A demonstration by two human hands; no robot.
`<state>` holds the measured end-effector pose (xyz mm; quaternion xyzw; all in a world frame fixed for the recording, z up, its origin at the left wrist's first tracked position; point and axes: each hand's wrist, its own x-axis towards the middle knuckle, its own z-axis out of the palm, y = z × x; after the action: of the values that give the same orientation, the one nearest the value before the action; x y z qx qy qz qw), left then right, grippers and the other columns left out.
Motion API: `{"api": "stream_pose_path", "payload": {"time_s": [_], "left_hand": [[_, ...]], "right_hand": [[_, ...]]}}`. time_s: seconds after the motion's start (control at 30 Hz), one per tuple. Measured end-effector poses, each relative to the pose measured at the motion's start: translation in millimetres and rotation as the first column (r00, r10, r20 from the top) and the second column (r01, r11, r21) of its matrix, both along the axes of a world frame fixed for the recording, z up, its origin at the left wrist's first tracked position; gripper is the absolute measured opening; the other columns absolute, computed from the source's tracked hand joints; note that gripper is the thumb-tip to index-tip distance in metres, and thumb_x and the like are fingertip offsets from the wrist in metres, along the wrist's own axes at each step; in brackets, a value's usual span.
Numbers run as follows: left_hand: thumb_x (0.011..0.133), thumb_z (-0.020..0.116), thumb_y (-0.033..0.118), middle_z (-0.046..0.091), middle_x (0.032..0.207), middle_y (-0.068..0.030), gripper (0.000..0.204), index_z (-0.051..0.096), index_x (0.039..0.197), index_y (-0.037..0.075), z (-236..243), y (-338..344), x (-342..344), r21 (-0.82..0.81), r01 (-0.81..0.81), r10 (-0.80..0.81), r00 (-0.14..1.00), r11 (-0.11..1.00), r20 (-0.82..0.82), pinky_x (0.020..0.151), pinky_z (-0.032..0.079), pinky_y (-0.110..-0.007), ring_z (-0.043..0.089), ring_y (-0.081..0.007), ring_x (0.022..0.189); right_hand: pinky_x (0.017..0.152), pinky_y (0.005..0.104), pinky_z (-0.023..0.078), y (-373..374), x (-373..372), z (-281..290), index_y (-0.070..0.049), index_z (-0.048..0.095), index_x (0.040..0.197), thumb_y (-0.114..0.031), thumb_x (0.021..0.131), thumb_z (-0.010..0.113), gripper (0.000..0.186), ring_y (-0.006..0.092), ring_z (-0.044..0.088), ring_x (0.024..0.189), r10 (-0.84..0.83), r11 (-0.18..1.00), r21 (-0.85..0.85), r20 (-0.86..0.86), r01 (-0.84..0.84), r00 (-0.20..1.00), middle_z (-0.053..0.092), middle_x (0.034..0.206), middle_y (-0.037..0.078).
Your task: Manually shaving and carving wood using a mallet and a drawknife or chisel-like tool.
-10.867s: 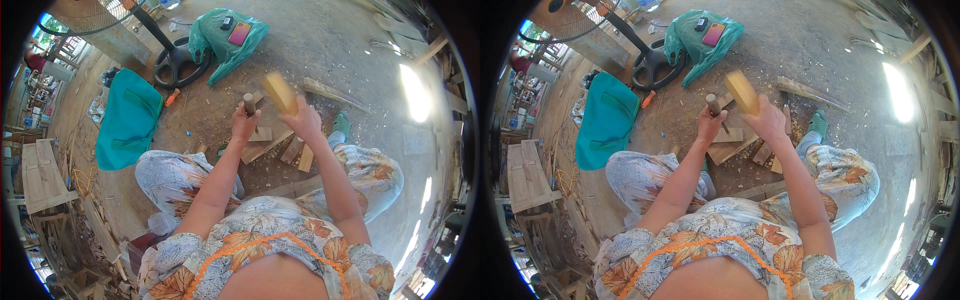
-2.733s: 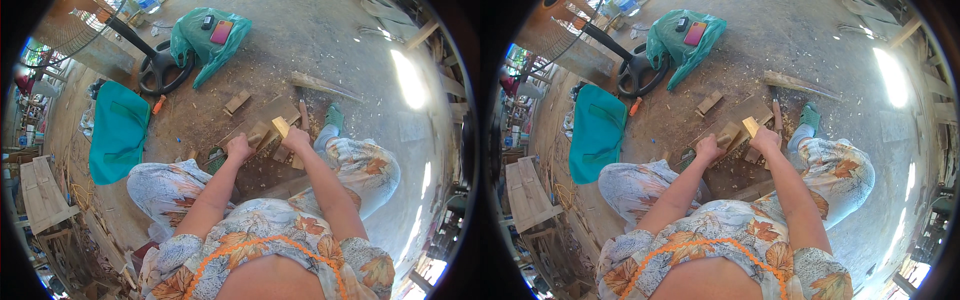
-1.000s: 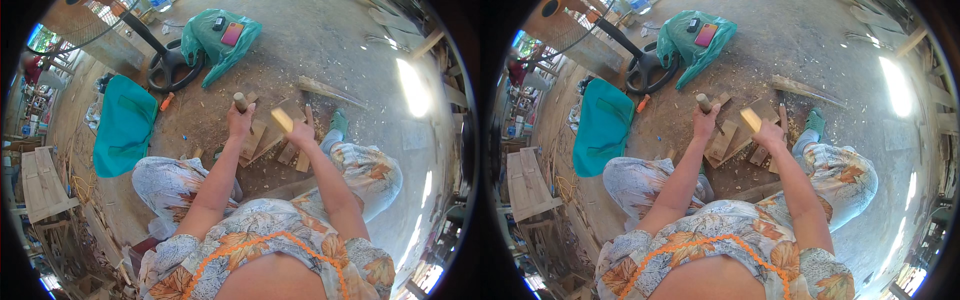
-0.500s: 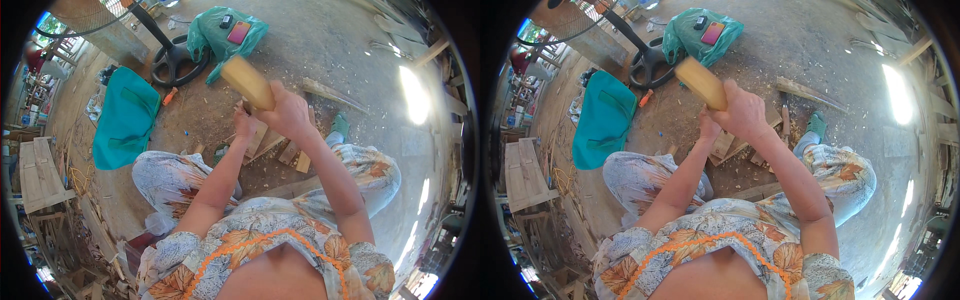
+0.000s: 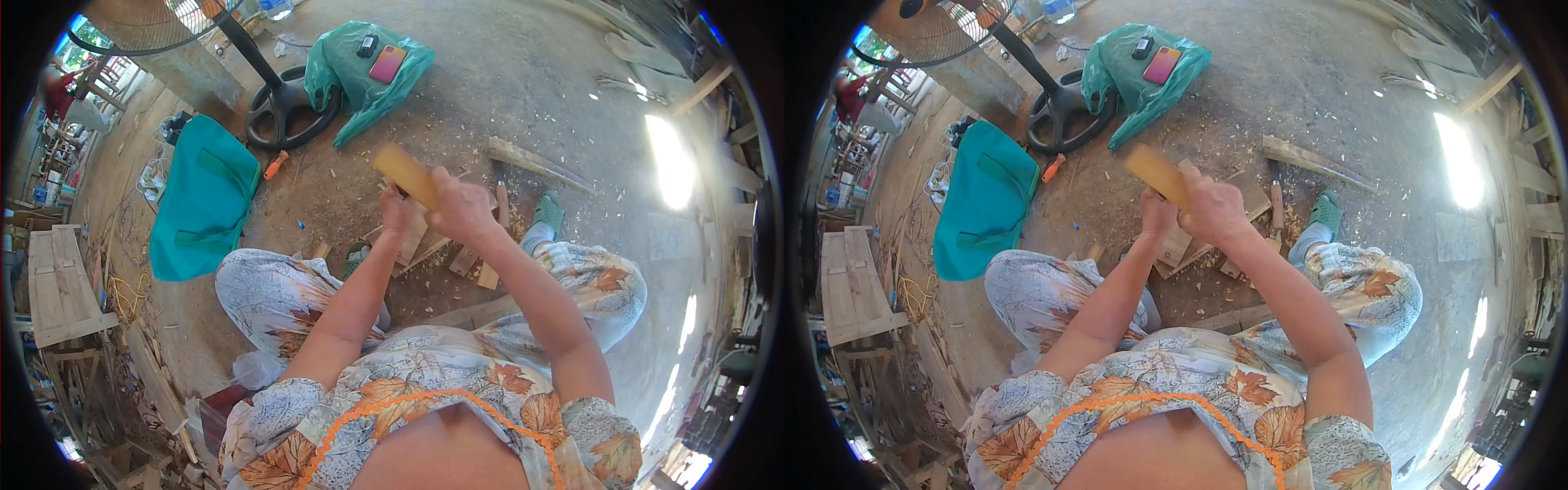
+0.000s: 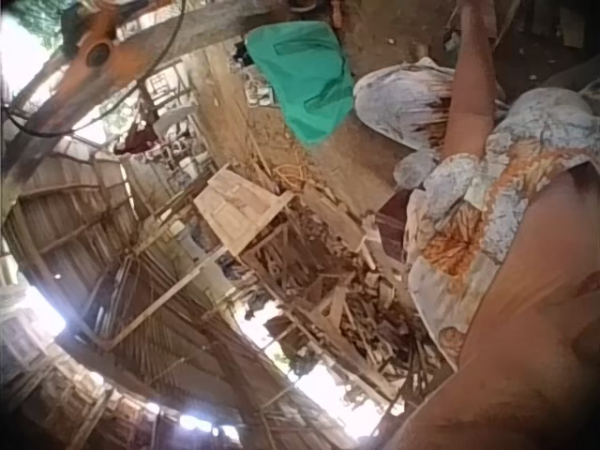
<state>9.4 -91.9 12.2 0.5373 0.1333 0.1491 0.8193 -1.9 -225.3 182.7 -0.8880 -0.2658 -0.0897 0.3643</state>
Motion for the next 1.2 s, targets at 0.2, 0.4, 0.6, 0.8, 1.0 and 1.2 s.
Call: {"api": "stream_pose_path", "payload": {"time_s": [0.2,0.4,0.6,0.8,1.0,1.2], "left_hand": [[0.080,0.061,-0.002,0.065,0.097,-0.0015,0.027,0.058,0.106,0.005,-1.4,5.1,-3.7,-0.045,-0.033,0.036,0.996,0.998,0.077,0.082,0.045,-0.026,0.059,-0.0105,0.091],[0.080,0.064,0.005,0.065,0.094,-0.0041,0.028,0.058,0.107,0.007,-3.3,9.1,1.7,0.421,-0.036,0.086,0.991,0.906,-0.100,0.076,0.047,-0.029,0.059,-0.0136,0.083],[0.078,0.068,0.012,0.064,0.088,-0.0046,0.029,0.058,0.104,0.006,11.3,7.6,-10.1,0.521,-0.065,0.145,0.983,0.851,-0.114,0.075,0.047,-0.030,0.059,-0.0149,0.080],[0.078,0.069,0.018,0.061,0.076,-0.0041,0.023,0.057,0.091,0.003,-2.0,52.7,-10.6,0.267,-0.200,0.284,0.902,0.943,-0.327,0.061,0.048,-0.031,0.059,-0.0152,0.067],[0.078,0.065,0.017,0.056,0.068,-0.0035,0.020,0.055,0.090,0.004,-16.1,101.8,-20.1,-0.262,-0.724,0.323,0.560,0.638,-0.763,0.054,0.048,-0.041,0.059,-0.0229,0.057],[0.073,0.063,0.011,0.065,0.080,-0.0151,0.019,0.060,0.089,0.001,39.3,89.6,-3.4,0.600,-0.204,0.403,0.889,0.773,-0.216,0.070,0.050,-0.041,0.064,-0.0307,0.077]], "right_hand": [[0.063,0.0433,0.048,8.0,-10.4,29.3,-0.002,0.047,0.094,-0.029,0.069,0.070,0.043,0.0372,0.063,0.072,0.010,0.994,0.107,-0.120,0.003,0.993,0.062,0.076,0.018],[0.066,0.0449,0.047,-6.2,5.8,-8.1,-0.005,0.048,0.094,-0.037,0.069,0.070,0.046,0.0391,0.062,0.075,-0.062,0.951,-0.310,-0.257,-0.021,0.964,0.063,0.076,0.018],[0.064,0.0392,0.047,-10.3,9.9,-5.6,-0.001,0.051,0.090,-0.034,0.068,0.073,0.045,0.0258,0.063,0.070,0.027,0.930,0.346,-0.398,0.123,0.917,0.063,0.075,0.015],[0.045,0.0284,0.047,-24.0,16.0,-73.3,-0.001,0.055,0.092,-0.029,0.073,0.072,0.039,0.0172,0.060,0.066,-0.006,0.880,0.218,-0.883,0.423,0.469,0.058,0.078,0.008],[0.044,0.0295,0.047,-30.3,11.4,-122.8,-0.002,0.056,0.093,-0.029,0.074,0.072,0.037,0.0192,0.058,0.061,-0.066,0.858,0.105,-0.948,0.503,0.311,0.057,0.078,0.009],[0.072,0.0377,0.052,-52.6,10.7,-149.3,-0.002,0.062,0.099,-0.040,0.064,0.073,0.052,0.0275,0.066,0.089,-0.469,0.823,-0.549,-0.514,0.144,0.718,0.067,0.092,0.016]]}}
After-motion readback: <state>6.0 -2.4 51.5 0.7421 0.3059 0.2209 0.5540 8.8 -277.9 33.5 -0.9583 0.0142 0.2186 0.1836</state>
